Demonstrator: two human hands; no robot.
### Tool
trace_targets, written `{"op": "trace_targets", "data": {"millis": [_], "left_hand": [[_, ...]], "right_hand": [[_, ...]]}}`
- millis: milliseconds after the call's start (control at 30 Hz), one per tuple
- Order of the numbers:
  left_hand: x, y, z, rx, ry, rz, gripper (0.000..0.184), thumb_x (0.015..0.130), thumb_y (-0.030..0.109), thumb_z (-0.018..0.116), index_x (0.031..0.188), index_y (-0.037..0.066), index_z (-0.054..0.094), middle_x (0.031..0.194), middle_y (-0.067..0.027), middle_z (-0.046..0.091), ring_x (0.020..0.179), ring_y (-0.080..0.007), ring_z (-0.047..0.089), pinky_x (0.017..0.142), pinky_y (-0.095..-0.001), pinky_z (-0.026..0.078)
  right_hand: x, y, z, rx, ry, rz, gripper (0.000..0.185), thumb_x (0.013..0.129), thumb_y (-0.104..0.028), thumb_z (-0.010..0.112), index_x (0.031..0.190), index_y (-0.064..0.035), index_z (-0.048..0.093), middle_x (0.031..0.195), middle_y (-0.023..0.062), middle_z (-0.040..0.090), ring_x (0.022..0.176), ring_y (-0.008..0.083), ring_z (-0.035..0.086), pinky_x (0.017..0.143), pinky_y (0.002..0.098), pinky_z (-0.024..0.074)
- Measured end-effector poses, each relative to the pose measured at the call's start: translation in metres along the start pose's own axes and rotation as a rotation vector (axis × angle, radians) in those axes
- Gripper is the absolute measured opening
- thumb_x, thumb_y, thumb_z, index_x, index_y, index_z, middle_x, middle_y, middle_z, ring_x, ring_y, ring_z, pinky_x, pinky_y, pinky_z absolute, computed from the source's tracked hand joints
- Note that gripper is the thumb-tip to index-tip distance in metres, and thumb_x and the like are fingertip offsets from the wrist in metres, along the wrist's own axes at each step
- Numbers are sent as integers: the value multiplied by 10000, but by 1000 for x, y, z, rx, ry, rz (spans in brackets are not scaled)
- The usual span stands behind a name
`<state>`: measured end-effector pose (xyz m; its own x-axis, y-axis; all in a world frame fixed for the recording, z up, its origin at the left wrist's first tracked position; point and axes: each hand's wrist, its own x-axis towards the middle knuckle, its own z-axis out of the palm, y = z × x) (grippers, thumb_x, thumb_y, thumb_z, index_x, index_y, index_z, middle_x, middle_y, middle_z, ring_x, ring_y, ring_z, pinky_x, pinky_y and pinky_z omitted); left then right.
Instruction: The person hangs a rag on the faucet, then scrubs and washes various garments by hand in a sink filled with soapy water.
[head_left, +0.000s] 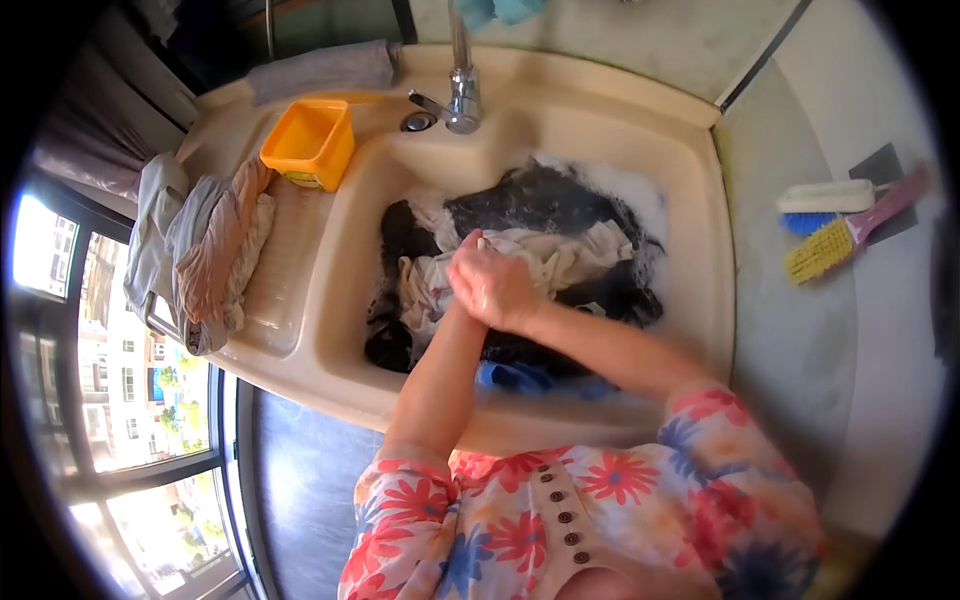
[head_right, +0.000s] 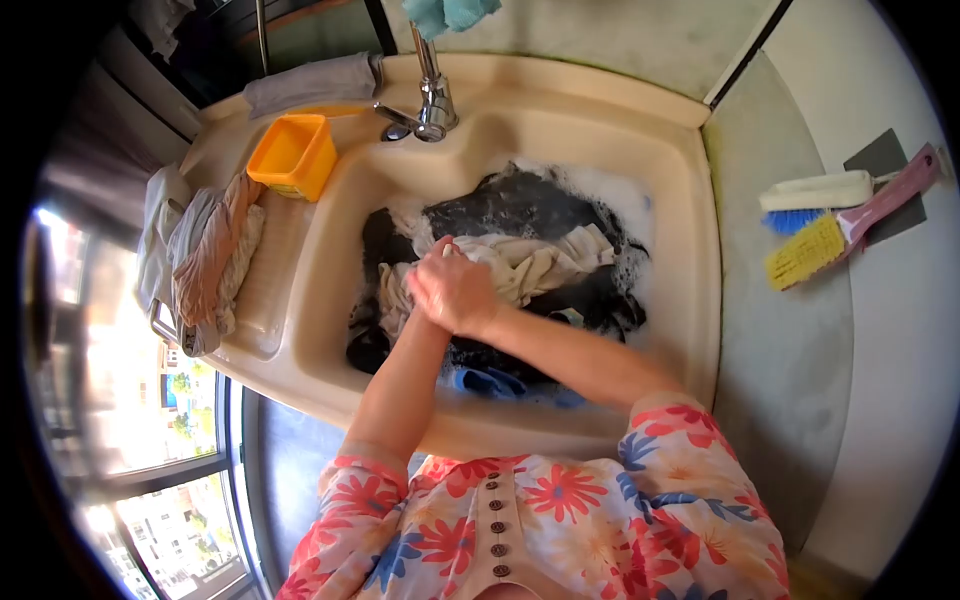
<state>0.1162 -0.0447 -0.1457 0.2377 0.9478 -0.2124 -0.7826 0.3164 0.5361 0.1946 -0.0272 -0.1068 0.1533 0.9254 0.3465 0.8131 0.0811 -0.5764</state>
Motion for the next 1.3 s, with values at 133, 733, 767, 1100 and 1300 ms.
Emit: {"op": "trace_targets", "data": {"millis": [133,733,767,1100,1300], "left_hand": [[18,2,22,39,241,-286,277,896,271,387,974,47,531,928,-76,570,861,-206,545,748,-328,450],[9,43,34,1727,-161,607,345,658,376,668,874,109,643,726,-99,625,693,-275,610,670,-361,476],[10,42,34,1741,-239,556,360,648,381,681,884,112,645,728,-93,628,691,-274,611,668,-358,477],[17,91,30,427,-80,-141,196,711,54,672,883,5,589,802,-71,620,696,-155,594,656,-283,499],[26,84,18,314,-69,-193,216,766,60,609,968,8,555,943,-106,603,878,-213,582,803,-346,475]], "right_hand": [[4,3,-4,-23,37,-16,269,839,-270,482,667,-67,523,675,162,574,627,356,563,537,446,435],[34,59,-77,550,-556,318,374,809,-360,597,781,11,559,703,46,596,636,104,535,570,262,431],[33,45,-79,691,-618,233,351,801,-332,620,819,14,561,727,33,596,662,79,527,580,242,431],[14,107,-92,-87,-937,223,397,636,-256,695,957,-37,616,825,82,631,766,158,590,701,294,461],[17,120,-116,1198,-253,540,324,742,-135,625,1040,-31,554,937,63,564,818,135,538,701,261,446]]}}
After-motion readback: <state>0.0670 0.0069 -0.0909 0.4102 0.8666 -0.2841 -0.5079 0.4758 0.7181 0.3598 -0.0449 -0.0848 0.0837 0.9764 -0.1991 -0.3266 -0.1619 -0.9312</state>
